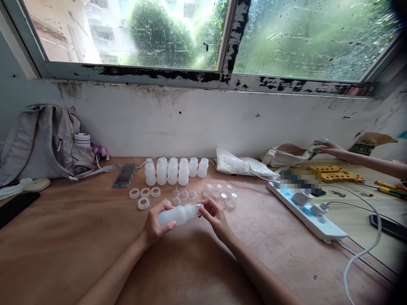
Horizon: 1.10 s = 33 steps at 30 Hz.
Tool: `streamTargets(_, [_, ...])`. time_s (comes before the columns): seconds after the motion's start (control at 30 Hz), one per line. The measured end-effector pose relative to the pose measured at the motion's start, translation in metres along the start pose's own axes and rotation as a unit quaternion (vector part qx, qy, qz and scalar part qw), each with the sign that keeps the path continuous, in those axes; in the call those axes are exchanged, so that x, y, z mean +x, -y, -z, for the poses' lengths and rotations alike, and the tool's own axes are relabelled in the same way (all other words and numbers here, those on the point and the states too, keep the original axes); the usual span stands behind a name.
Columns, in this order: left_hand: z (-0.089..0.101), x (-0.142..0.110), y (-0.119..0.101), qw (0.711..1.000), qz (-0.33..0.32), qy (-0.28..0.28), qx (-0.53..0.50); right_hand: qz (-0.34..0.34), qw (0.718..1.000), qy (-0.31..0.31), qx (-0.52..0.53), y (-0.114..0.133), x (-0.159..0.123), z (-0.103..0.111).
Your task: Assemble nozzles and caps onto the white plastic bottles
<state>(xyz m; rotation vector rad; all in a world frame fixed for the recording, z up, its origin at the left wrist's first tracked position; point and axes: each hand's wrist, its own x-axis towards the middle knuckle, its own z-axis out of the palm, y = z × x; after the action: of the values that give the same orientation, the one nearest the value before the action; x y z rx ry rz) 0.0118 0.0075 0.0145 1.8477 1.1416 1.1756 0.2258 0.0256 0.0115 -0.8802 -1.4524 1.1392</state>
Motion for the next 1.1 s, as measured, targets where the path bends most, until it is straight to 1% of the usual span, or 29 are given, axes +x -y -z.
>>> streamTargets(0.13, [0.001, -0.002, -0.002, 1.000, -0.012, 0.004, 0.011, -0.008, 1.000, 0.018, 0.020, -0.003, -0.002, -0.003])
streamTargets(0.23, [0.001, -0.003, -0.003, 1.000, -0.017, 0.002, 0.020, -0.016, 0.999, 0.019, 0.022, -0.002, -0.001, -0.004])
streamTargets(0.5, [-0.004, -0.003, -0.004, 0.998, -0.042, -0.011, 0.055, -0.034, 0.998, 0.029, 0.039, -0.003, 0.001, -0.001])
streamTargets(0.7, [-0.007, -0.005, -0.004, 0.990, -0.087, -0.026, 0.108, -0.040, 0.997, 0.040, 0.056, -0.003, -0.001, -0.002])
streamTargets(0.87, [-0.010, -0.007, 0.000, 0.979, -0.127, -0.044, 0.156, -0.028, 0.998, 0.019, 0.058, 0.001, 0.002, -0.005])
streamTargets(0.97, [-0.014, -0.008, 0.002, 0.972, -0.136, -0.067, 0.177, -0.020, 0.998, 0.012, 0.051, 0.011, 0.011, -0.008])
streamTargets(1.1, [-0.015, -0.007, 0.006, 0.957, -0.161, -0.126, 0.204, -0.007, 1.000, 0.008, 0.012, 0.030, 0.029, -0.016])
